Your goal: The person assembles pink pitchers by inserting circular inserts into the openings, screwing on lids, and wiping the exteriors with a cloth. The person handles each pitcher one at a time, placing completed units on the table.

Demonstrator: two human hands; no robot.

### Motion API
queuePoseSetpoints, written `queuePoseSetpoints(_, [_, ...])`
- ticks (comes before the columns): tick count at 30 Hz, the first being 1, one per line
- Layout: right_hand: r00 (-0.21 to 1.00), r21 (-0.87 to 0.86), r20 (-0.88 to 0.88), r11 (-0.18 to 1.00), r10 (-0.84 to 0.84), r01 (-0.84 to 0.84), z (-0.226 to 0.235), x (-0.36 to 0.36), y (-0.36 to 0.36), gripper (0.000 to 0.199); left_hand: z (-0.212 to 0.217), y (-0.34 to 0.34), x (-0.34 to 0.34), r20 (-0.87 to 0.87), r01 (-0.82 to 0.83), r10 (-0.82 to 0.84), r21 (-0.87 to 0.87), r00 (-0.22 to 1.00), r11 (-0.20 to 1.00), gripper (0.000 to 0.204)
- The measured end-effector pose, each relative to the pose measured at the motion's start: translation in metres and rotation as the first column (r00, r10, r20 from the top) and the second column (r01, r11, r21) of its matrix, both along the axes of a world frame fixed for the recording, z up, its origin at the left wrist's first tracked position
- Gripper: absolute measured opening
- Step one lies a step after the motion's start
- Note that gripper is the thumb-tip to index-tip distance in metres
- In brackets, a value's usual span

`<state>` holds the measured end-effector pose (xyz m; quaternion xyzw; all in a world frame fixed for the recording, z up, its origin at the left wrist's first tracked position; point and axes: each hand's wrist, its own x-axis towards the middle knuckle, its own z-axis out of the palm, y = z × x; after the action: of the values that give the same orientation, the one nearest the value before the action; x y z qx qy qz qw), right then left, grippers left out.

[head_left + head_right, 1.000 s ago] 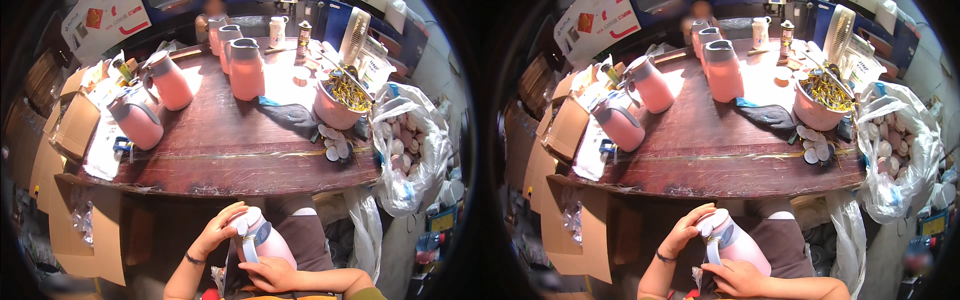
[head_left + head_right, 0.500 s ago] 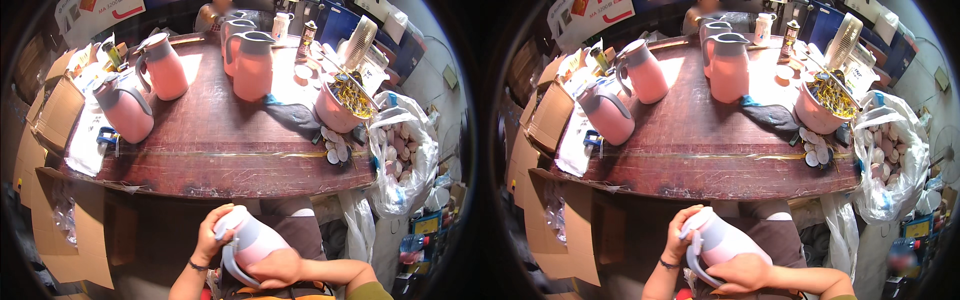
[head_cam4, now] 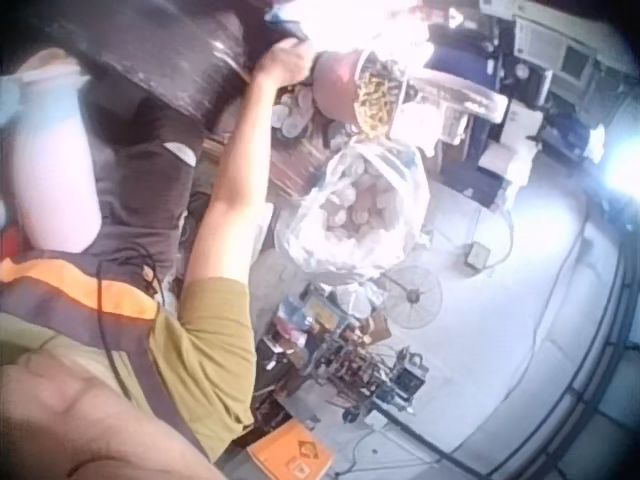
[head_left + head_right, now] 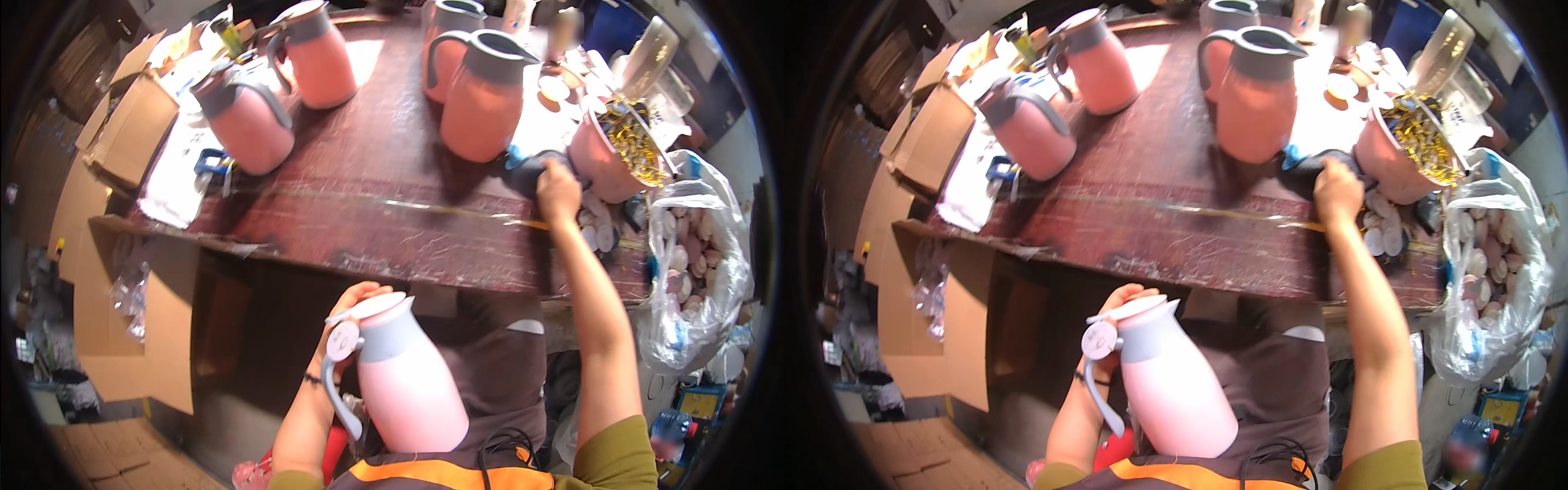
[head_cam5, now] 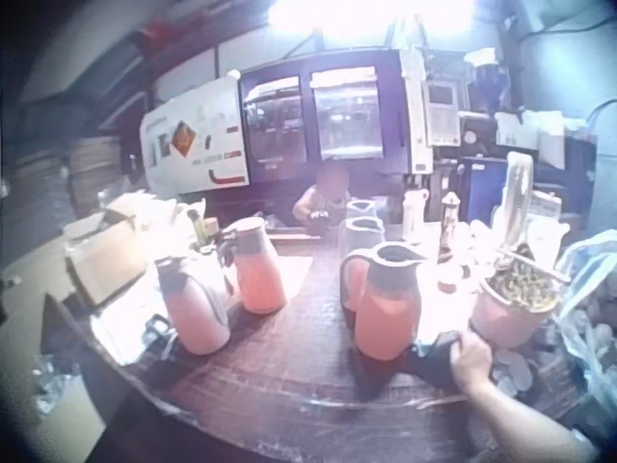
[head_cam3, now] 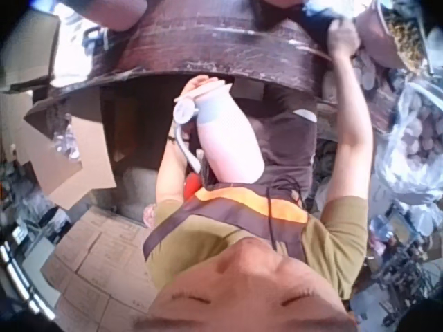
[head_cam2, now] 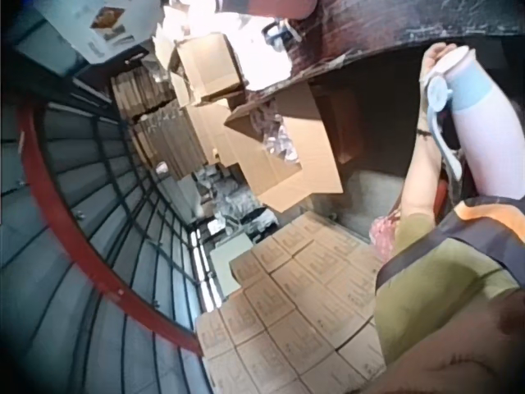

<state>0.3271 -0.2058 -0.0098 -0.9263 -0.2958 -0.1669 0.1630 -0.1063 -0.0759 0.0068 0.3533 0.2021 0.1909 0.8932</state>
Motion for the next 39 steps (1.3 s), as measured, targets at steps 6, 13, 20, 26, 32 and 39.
queuePoseSetpoints(6, [0.972, 0.847, 0.091, 0.496, 0.215, -0.189, 0.090, -0.022, -0.006, 0.027, 0.015, -0.015, 0.008, -0.007, 0.057, -0.057, -0.014, 0.998, 0.998, 0.076])
queuePoseSetpoints(13, [0.578, 0.482, -0.032, 0.519, 0.816, -0.706, 0.090, -0.226, -0.107, 0.024, 0.008, -0.042, 0.008, -0.037, 0.127, -0.125, 0.065, 0.991, 0.990, 0.056])
queuePoseSetpoints(20, [0.534, 0.621, -0.295, 0.584, 0.792, -0.523, 0.078, -0.326, -0.129, 0.016, 0.040, -0.080, 0.012, -0.227, 0.128, -0.046, 0.359, 0.973, 0.924, 0.038])
queuePoseSetpoints(26, [-0.207, 0.705, -0.648, 0.680, 0.733, 0.199, 0.046, -0.300, -0.139, 0.059, 0.051, -0.088, 0.009, -0.256, 0.113, -0.048, 0.249, 0.965, 0.962, 0.050])
queuePoseSetpoints(32, [0.178, 0.571, -0.793, 0.813, 0.583, -0.116, 0.064, -0.311, -0.124, 0.093, 0.050, -0.094, 0.009, -0.208, 0.121, -0.045, 0.368, 0.977, 0.922, 0.036])
queuePoseSetpoints(39, [-0.104, 0.643, -0.762, 0.765, 0.639, -0.014, 0.044, -0.307, -0.142, 0.092, 0.054, -0.094, 0.010, -0.178, 0.156, -0.110, 0.271, 0.978, 0.950, 0.033])
